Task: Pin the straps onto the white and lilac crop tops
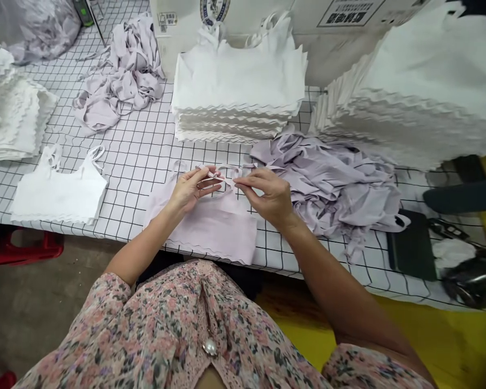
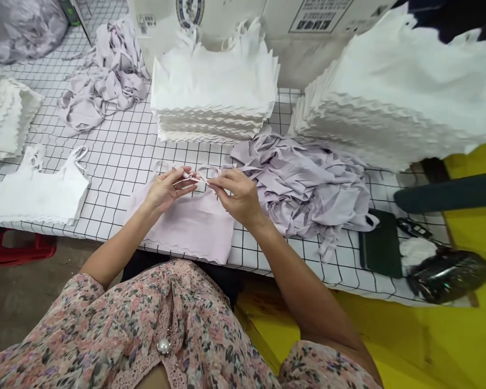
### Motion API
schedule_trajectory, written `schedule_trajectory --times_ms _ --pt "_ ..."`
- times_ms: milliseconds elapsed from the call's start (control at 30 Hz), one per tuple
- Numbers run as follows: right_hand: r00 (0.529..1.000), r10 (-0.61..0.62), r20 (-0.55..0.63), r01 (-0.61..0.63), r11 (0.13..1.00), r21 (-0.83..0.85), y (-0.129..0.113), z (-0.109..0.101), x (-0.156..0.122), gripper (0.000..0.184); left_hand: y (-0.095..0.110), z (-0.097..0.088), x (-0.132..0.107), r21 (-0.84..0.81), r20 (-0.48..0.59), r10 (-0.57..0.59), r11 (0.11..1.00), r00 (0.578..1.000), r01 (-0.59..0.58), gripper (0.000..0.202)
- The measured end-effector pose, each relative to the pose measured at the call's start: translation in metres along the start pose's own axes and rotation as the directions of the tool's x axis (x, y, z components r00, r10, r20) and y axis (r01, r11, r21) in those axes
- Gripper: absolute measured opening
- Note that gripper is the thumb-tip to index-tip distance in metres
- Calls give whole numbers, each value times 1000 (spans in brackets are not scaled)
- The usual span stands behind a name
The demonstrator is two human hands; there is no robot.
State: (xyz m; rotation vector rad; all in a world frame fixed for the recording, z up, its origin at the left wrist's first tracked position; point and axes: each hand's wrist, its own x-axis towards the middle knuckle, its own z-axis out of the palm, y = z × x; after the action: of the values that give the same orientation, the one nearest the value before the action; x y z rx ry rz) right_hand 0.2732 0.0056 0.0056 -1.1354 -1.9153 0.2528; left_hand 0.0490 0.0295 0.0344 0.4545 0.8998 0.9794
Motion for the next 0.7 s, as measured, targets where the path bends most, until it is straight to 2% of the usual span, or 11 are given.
schedule_trajectory --times_ms 100,167,267,300,367,433,567,700 --pt "995 -101 -9 99 989 -106 9 -3 -7 21 -4 -1 3 26 -22 34 999 999 -33 14" --pt "995 -96 6 96 991 -91 12 -2 -10 22 -7 -2 4 38 -15 48 998 999 -48 11" --pt "999 38 14 -39 997 60 7 5 -10 19 -10 -2 4 53 8 69 996 998 -69 11" --pt "994 103 29 -106 985 137 3 9 -8 23 -11 -1 4 59 13 74 995 997 -75 12" --pt "969 228 96 -246 925 288 -6 19 -3 34 -13 1 3 76 17 92 993 996 -93 13" --pt "937 313 153 -348 855 384 -14 29 3 37 -14 3 3 102 11 124 987 992 -124 14" --pt "909 397 125 -408 791 456 -22 40 9 43 -16 1 1 168 21 153 974 988 -154 16" --pt "898 413 153 -430 748 506 -21 38 8 47 -15 -3 1 191 68 144 969 987 -154 31"
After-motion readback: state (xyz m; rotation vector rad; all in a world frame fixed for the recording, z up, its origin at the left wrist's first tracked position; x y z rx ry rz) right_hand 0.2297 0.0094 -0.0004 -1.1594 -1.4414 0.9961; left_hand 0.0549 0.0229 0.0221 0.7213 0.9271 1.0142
